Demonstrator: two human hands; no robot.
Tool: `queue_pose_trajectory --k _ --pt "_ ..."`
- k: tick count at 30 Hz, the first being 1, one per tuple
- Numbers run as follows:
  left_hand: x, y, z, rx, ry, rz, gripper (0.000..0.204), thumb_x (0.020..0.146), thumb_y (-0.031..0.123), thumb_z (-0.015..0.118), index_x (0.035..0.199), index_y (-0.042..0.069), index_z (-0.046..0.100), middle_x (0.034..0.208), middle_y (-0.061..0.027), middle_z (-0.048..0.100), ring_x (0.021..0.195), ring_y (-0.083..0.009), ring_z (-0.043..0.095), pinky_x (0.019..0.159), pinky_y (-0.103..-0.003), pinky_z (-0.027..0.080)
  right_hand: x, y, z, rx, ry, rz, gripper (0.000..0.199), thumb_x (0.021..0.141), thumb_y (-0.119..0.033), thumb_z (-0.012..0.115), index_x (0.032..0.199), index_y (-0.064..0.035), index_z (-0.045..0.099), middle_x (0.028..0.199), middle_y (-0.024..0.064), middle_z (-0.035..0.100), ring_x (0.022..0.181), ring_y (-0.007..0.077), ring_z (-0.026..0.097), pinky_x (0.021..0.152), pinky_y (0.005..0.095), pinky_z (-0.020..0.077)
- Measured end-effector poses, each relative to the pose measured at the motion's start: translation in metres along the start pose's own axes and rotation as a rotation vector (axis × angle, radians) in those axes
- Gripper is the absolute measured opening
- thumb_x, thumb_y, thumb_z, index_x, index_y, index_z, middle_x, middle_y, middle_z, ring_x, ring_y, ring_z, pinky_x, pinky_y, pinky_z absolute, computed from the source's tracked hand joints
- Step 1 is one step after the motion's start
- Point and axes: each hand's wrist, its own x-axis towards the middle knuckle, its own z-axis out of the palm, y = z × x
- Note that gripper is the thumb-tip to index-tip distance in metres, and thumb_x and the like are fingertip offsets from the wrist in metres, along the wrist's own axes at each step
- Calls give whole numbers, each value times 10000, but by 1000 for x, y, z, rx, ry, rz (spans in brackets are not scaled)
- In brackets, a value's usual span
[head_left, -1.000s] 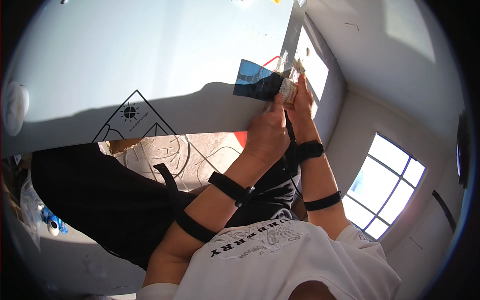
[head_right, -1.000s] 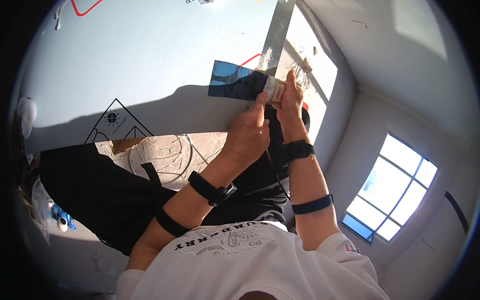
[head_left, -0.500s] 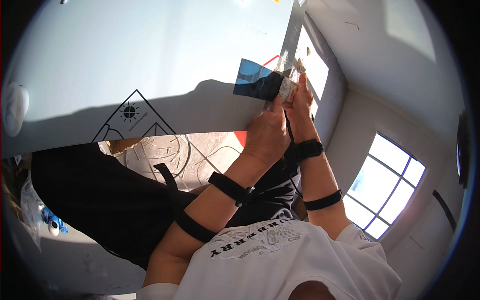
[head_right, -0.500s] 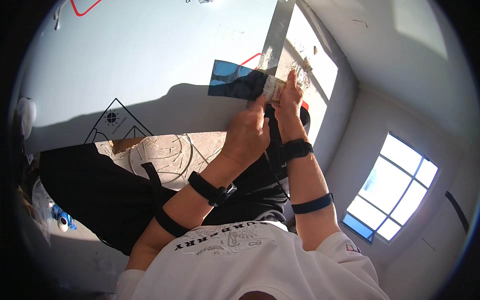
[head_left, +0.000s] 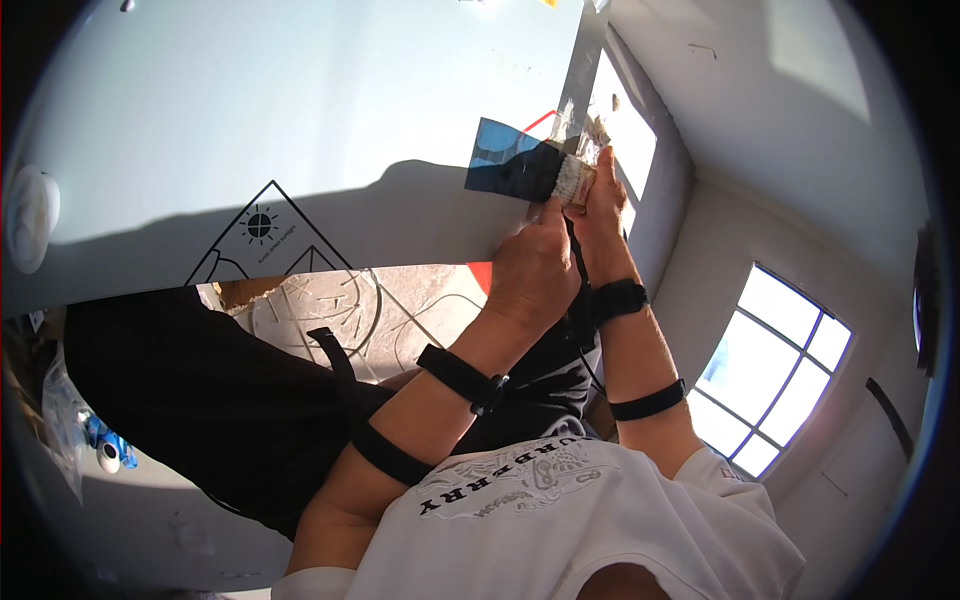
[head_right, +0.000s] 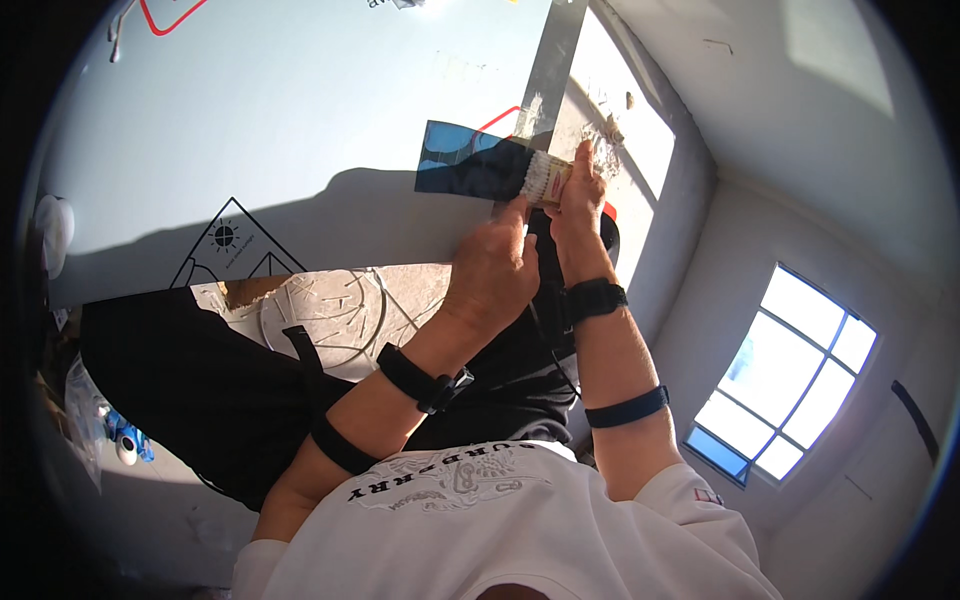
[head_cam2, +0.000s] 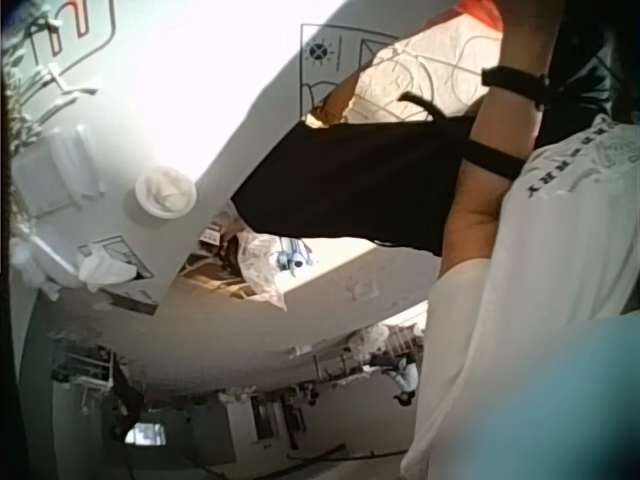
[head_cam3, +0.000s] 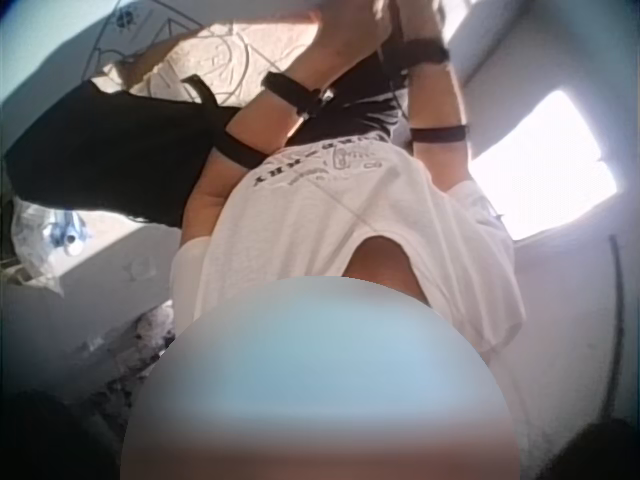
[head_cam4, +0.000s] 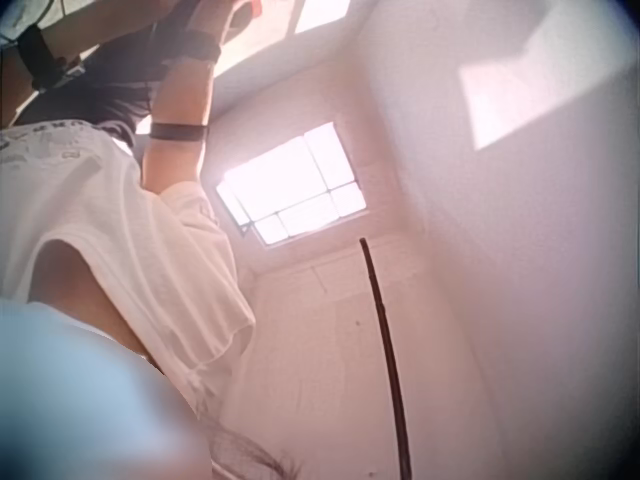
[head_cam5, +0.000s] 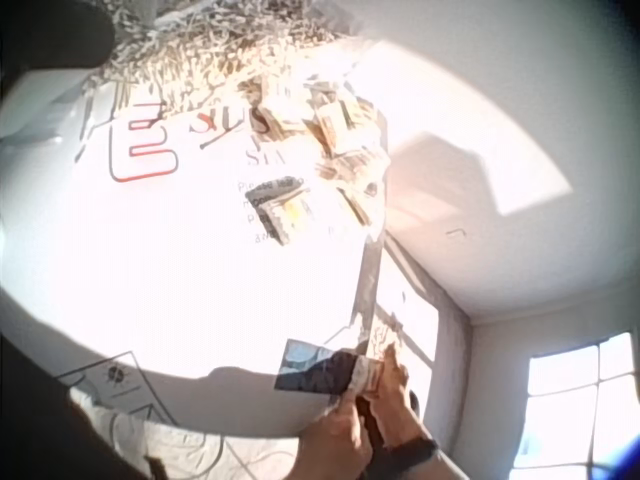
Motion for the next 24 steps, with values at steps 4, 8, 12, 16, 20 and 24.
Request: queue_pose_trajectory --k 4,8,12,16,20,24 --pt "0 -6 3 -29 18 17 337 822 25 539 1140 -83 512 872 -267 635 784 -430 619 704 -472 499 -5 -4 1 -17 -8 10 433 889 -522 581 803 -107 493 599 31 550 414 155 537 285 283 311" --pt "-1 -5 4 -41 102 38 319 821 26 539 1123 -74 518 888 -260 637 783 -426 620 701 -463 502 -2 -2 1 -17 -8 5 432 889 -523 580 820 -104 498 607 30 554 424 156 547 288 286 320" --pt "2 -3 3 -94 138 64 330 813 24 542 1128 -72 518 882 -262 635 779 -422 621 692 -453 504 1 0 -2 -1 -26 -9 442 880 -537 585 798 -111 500 607 27 556 431 149 555 293 277 334" --pt "2 -5 4 -92 143 71 341 804 22 555 1130 -70 519 882 -258 635 778 -420 622 687 -450 505 -2 -2 -3 1 -28 -5 444 878 -540 585 760 -121 497 609 24 561 436 138 554 294 263 348" --pt "1 -9 6 -71 134 99 349 793 11 573 1129 -66 520 881 -252 635 773 -416 622 681 -450 504 -10 -5 -10 31 -123 -16 418 872 -512 614 774 -118 514 634 20 578 471 134 565 328 254 380" --pt "1 -5 5 -53 112 89 373 782 0 592 1141 -58 508 863 -246 628 750 -415 618 661 -454 500 -5 -5 -41 98 -477 -12 340 895 -314 630 1101 -49 572 924 73 649 767 170 638 592 275 511"
